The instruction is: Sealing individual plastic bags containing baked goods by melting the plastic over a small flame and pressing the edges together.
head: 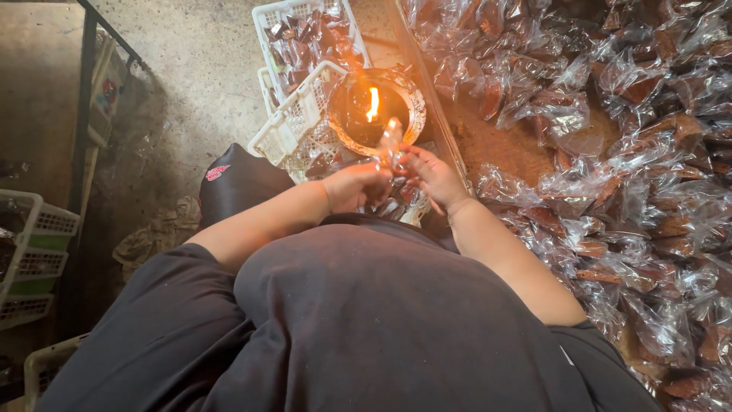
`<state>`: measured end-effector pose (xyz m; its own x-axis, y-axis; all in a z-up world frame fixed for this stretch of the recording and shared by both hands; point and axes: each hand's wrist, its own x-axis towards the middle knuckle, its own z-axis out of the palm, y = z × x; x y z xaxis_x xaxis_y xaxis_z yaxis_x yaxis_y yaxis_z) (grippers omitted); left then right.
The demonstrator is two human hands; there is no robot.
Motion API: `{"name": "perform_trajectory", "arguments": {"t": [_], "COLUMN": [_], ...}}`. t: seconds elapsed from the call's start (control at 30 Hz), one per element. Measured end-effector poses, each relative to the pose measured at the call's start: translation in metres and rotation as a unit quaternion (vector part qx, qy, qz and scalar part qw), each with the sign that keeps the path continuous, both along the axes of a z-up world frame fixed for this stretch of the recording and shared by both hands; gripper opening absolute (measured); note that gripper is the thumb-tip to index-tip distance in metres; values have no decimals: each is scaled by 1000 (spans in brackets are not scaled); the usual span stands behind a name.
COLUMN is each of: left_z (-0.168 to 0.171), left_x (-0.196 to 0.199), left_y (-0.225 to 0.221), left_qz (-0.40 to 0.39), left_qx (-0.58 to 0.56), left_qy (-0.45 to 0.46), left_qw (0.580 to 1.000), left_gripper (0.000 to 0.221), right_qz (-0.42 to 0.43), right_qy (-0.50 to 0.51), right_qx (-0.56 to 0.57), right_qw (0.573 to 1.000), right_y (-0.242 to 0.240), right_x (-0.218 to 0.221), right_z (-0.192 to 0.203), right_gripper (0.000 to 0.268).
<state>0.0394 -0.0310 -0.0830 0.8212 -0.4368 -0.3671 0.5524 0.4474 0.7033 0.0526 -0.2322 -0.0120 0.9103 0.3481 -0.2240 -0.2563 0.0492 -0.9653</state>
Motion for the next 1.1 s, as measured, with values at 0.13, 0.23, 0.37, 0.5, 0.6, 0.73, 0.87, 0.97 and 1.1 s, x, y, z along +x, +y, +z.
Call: {"name": "perform_trajectory", "arguments": {"t": [0.13,0.23,0.37,0.5,0.6,0.73,0.87,0.97,1.1], "left_z": [19,39,65,55,70,-23,-137,-109,-16], "left_x": [-19,-18,-21,-27,-43,-8,23,23,-4], "left_y": [-8,8,5,9,23,61,87,80,54], "left_qz": [-56,32,87,30,35,104,283,241,154], "left_qx": [26,76,30,76,182,300,206,167,177], "left_qy": [-44,-102,-105,-96,-39,7,115,96,43], "left_qw": [997,991,990,992,982,948,930,951,971], "left_gripper": [22,62,47,35,52,12,28,41,52], "right_qz": [-51,-98,10,31,11,14,128,130,-48], "right_qy": [48,103,36,-130,-282,-357,-102,-64,-170], "right_qx": [-28,91,-12,-199,-311,-462,-693,-703,-553], "right_qw": [997,986,999,971,908,812,702,696,814], "right_y": [-4,-6,-10,-12,-29,-93,-129,-142,-160], "right_x": [-6,-4,-10,-2,8,26,28,37,67], "right_z": [-4,6,10,-3,16,45,59,39,7], "right_gripper": [18,16,13,24,13,20,62,61,52]}}
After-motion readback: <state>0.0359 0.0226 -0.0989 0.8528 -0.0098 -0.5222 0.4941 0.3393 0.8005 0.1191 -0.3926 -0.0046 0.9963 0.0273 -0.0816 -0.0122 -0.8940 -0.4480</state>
